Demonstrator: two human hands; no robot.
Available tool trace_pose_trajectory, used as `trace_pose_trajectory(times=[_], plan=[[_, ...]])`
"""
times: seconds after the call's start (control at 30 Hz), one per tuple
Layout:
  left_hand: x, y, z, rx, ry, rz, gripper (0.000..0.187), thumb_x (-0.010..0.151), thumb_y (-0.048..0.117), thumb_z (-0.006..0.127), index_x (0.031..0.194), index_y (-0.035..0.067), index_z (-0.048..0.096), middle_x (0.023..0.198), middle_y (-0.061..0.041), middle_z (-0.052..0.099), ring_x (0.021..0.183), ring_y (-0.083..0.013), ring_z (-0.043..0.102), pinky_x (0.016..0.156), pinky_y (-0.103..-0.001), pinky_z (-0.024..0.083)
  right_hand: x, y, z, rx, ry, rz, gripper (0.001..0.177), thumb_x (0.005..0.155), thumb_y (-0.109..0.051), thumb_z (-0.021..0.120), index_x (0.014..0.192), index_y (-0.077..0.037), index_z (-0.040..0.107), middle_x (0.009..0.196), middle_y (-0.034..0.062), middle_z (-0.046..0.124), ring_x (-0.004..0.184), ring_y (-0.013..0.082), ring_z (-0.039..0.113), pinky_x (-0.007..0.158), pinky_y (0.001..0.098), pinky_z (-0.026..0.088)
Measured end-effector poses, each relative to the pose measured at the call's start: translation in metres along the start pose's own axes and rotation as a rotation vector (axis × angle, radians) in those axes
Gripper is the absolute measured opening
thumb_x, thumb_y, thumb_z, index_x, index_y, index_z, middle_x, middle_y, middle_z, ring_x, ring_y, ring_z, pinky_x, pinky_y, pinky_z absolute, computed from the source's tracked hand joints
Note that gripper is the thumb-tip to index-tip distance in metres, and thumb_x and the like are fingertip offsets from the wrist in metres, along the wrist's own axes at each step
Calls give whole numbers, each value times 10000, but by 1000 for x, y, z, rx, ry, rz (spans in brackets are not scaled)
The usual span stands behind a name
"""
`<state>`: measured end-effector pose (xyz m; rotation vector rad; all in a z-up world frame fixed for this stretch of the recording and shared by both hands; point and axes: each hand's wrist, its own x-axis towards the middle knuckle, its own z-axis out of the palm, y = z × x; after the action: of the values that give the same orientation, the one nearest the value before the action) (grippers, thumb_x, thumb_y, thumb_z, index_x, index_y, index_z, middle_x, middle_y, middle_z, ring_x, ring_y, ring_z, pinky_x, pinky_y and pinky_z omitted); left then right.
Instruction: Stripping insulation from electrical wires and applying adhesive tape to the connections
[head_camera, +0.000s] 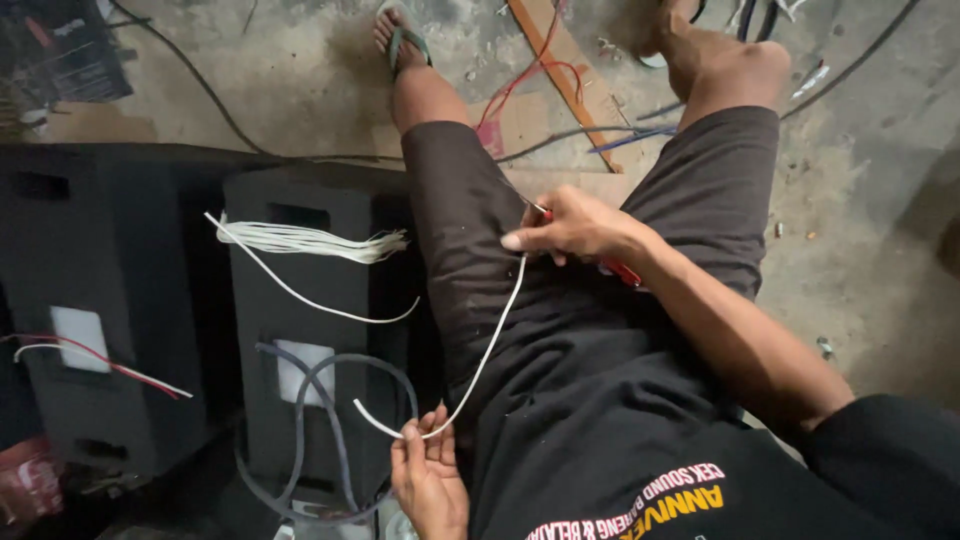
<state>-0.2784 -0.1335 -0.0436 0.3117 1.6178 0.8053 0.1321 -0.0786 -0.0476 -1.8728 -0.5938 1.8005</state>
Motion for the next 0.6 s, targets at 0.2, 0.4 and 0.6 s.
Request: trace_pose_trajectory(times=[0.2,0.4,0.6], plan=[[12,4,-7,209,-14,-122,339,1005,192,610,1272,-12,569,1039,-201,682,914,-288,676,790,-376,532,-6,5,-4,4,-110,-187,79,777,-67,849,828,-32,800,656,55,710,520,136,627,483,271,463],[-53,74,159,1100,-368,1133,431,857,132,666,1263,-12,640,1220,-141,670,1088,-281,599,1011,-382,447,-42,11,-1,147,-75,-383,86,837,-65,788,808,0,740,630,49,670,537,128,596,506,259,513],[-62,25,249,993,-728,1401,150,980,234,709,955,86,714,857,-54,702,773,-254,723,752,-341,604,-98,-3,-19,-113,272,-487,132,804,-173,849,893,-121,766,616,53,664,539,155,624,519,301,500]])
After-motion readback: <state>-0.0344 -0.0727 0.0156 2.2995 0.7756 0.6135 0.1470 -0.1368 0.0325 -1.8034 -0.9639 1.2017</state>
